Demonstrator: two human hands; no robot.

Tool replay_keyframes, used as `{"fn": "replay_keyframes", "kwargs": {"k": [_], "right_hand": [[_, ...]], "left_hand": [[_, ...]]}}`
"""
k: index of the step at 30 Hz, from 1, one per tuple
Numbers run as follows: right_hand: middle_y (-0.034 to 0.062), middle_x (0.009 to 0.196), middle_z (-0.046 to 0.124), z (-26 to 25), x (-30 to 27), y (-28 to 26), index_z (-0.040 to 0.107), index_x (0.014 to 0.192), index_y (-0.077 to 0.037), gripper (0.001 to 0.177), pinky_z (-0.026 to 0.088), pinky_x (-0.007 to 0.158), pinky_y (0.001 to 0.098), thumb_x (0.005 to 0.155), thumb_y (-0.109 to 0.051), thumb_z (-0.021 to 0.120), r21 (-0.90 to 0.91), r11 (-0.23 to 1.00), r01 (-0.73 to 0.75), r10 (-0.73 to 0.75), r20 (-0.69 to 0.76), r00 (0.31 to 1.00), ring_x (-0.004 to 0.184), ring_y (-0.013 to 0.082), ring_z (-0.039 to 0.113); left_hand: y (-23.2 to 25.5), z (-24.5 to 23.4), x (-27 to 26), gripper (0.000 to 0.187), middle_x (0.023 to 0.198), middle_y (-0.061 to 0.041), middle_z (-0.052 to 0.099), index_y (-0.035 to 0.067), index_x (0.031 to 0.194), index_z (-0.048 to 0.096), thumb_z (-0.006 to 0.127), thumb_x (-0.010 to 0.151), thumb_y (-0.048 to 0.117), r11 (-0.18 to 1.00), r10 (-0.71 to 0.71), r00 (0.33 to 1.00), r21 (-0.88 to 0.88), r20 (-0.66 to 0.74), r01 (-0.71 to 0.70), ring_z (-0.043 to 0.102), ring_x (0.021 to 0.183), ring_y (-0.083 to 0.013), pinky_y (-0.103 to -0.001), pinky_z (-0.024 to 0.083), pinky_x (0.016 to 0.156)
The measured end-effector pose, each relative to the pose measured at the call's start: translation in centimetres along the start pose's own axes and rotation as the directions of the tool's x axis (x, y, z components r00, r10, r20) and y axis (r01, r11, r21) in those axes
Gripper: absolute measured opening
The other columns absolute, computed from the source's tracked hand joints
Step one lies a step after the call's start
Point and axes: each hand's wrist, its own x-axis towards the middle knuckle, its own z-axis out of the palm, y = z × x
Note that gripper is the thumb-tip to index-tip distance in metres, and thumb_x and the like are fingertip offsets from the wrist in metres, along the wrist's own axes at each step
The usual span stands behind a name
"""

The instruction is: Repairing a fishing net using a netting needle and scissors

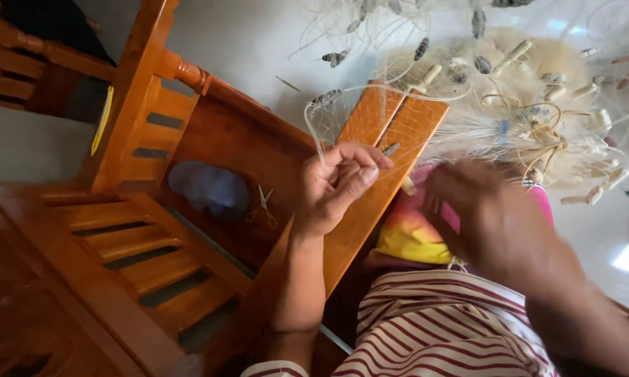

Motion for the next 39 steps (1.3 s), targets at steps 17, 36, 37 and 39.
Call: {"fn": "replay_keyframes", "kwargs": {"k": [17, 36, 37, 39], "right_hand": [[0.0064, 0.083, 0.055, 6.8, -1.5, -3.3, 0.061, 0.102, -0.006, 0.027, 0.045, 0.064, 0.0352, 0.079, -0.02, 0.059, -0.047, 0.938, 0.344, -0.345, -0.013, 0.939, 0.073, 0.0244, 0.052], [0.0071, 0.089, 0.054, 4.9, -0.7, -3.8, 0.061, 0.112, -0.004, 0.037, 0.045, 0.066, 0.0345, 0.078, -0.017, 0.054, 0.069, 0.915, 0.398, -0.399, 0.009, 0.917, 0.075, 0.0236, 0.051], [0.0071, 0.089, 0.054, 5.0, -0.8, -3.1, 0.061, 0.112, -0.004, 0.037, 0.045, 0.066, 0.0345, 0.078, -0.017, 0.054, 0.063, 0.916, 0.397, -0.398, 0.009, 0.917, 0.075, 0.0236, 0.051], [0.0112, 0.104, 0.061, 5.2, -0.8, -1.6, 0.064, 0.105, -0.006, 0.039, 0.044, 0.076, 0.0396, 0.067, -0.014, 0.061, 0.053, 0.917, 0.396, -0.398, 0.067, 0.915, 0.085, 0.0293, 0.055]], "left_hand": [[1.3, -0.3, -0.4, 0.007, 0.104, -0.01, 0.066, 0.005, 0.088, 0.061, 0.063, 0.082, 0.007, 0.998, -0.06, 0.993, -0.005, 0.102, 0.061, 0.025, 0.055, 0.0001, -0.012, 0.027, 0.056], [2.0, -0.5, -0.6, 0.013, 0.102, -0.006, 0.067, 0.007, 0.088, 0.062, 0.07, 0.078, 0.005, 0.992, -0.058, 0.998, 0.11, -0.003, 0.058, 0.028, 0.056, 0.0008, -0.012, 0.023, 0.051], [2.0, -0.4, -0.5, 0.013, 0.102, -0.006, 0.067, 0.007, 0.088, 0.062, 0.07, 0.078, 0.005, 0.993, -0.054, 0.999, 0.107, 0.001, 0.054, 0.028, 0.056, 0.0008, -0.012, 0.023, 0.051], [2.1, -0.3, -0.5, 0.008, 0.1, -0.009, 0.069, 0.004, 0.089, 0.062, 0.065, 0.083, 0.002, 0.992, -0.025, 0.997, 0.12, -0.069, 0.033, 0.035, 0.057, 0.0001, -0.012, 0.031, 0.057]]}}
